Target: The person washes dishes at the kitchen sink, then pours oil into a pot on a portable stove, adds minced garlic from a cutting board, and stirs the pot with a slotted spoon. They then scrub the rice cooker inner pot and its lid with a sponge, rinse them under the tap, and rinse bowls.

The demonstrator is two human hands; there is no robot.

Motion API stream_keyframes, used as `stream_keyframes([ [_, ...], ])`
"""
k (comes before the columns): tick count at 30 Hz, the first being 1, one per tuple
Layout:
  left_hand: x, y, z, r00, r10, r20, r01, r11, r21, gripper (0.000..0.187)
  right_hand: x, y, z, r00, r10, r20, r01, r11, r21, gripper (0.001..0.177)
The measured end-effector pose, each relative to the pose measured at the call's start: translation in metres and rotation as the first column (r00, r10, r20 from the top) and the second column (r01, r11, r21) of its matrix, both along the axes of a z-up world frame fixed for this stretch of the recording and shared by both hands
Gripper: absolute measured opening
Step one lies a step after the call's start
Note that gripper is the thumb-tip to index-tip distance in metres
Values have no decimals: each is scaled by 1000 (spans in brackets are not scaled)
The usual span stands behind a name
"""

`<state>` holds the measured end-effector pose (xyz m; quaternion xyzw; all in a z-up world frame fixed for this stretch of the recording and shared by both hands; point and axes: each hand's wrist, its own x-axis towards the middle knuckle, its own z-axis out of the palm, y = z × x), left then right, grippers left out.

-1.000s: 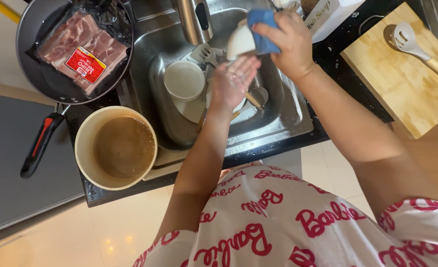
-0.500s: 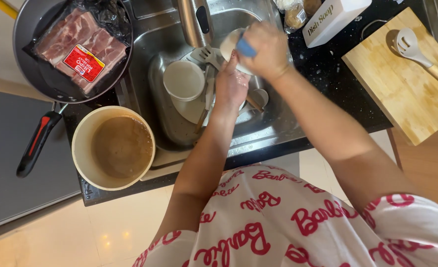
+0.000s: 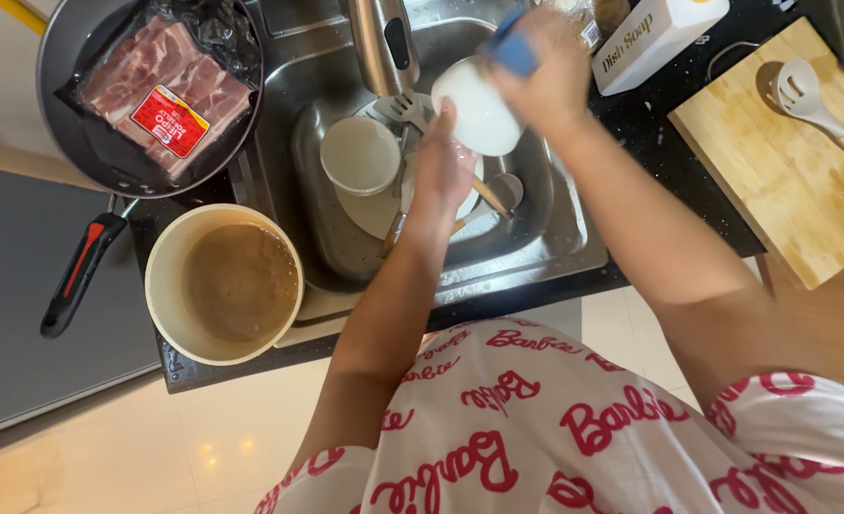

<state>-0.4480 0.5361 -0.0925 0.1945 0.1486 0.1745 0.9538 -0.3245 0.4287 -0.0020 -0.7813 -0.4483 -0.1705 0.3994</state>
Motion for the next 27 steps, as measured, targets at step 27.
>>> stream_keyframes([
  [27, -24, 45, -32, 908, -302, -291, 301, 952, -49, 45, -48, -33, 10, 641, 190, -744, -552, 788, -274, 51],
])
